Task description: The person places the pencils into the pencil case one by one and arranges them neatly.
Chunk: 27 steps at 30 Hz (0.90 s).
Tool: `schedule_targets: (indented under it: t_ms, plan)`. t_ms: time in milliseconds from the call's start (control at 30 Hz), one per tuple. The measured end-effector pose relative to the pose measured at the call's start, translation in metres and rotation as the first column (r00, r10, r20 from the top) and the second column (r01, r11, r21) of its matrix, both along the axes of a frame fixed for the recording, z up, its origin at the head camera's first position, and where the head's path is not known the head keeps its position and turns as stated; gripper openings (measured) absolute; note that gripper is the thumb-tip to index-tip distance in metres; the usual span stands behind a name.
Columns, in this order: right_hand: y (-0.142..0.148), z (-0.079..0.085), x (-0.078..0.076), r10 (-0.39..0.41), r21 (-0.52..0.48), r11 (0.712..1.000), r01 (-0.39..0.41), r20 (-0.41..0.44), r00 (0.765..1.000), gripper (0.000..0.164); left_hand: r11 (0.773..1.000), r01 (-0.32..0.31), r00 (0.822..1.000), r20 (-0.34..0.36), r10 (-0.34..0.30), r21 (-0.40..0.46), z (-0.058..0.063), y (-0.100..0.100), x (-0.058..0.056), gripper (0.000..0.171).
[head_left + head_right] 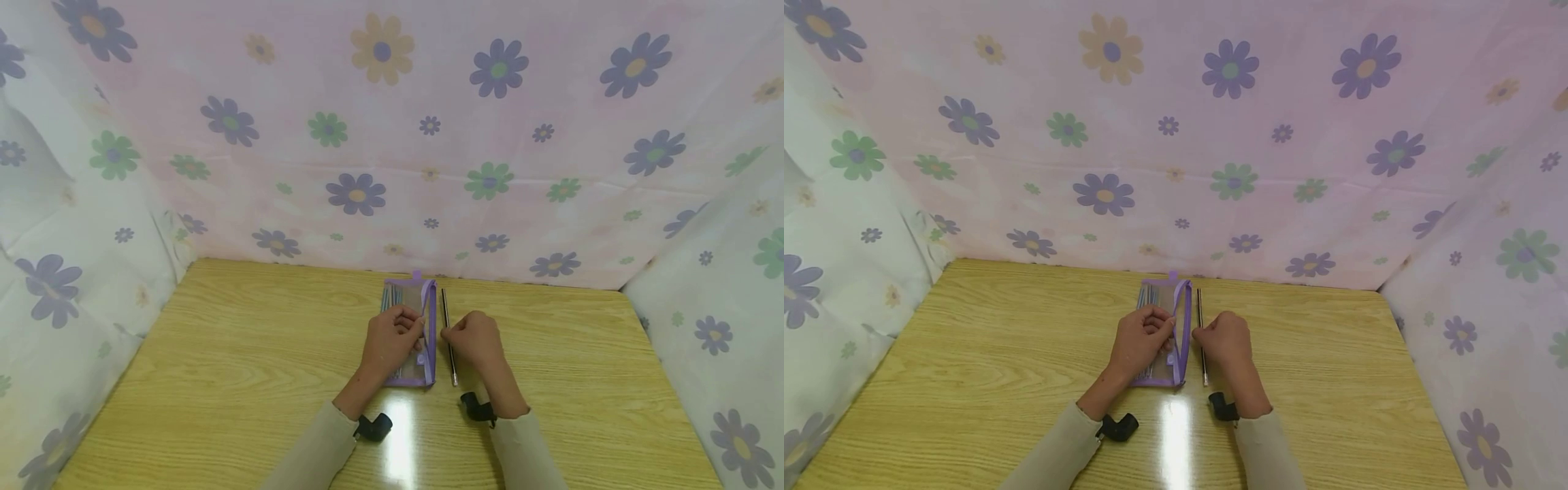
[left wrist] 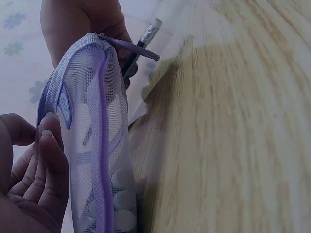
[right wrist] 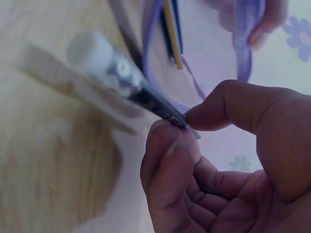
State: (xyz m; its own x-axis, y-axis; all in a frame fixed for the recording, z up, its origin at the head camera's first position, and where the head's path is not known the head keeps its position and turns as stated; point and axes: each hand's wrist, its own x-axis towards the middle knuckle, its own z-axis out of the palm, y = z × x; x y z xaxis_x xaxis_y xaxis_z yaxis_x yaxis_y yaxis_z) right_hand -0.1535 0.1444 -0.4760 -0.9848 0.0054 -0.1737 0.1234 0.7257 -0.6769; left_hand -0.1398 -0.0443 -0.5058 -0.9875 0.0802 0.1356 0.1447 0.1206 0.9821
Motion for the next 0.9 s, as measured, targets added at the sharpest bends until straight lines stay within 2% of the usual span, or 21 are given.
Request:
schedule_targets:
  t_ms: [300,533,667,767,900]
  plan:
    - [0.006,0.007,-0.001,0.024,-0.073,0.997,-0.023,0.018,1.0,0.026,1.0,-0.02,1.0,0.016,0.02,-0.002,0.002,0.003,0.0,0.008]
    - [0.001,0.012,0.002,0.02,-0.123,0.992,-0.014,0.047,0.999,0.018,1.0,-0.024,1.0,-0.001,0.024,-0.001,0.027,0.004,0.011,0.005]
    - [-0.002,0.011,0.001,0.014,-0.145,0.989,-0.004,0.062,0.998,0.016,1.0,-0.023,0.999,-0.023,0.023,0.012,0.033,0.003,0.015,0.005]
    - [-0.004,0.008,0.001,0.007,-0.181,0.984,0.005,0.069,0.998,0.014,1.0,-0.023,1.0,-0.016,0.023,0.012,0.029,0.003,0.013,0.005]
    - [-0.009,0.004,0.001,0.004,-0.265,0.964,0.016,0.076,0.997,0.013,1.0,-0.024,1.0,-0.005,0.024,-0.009,0.015,0.004,0.007,0.006]
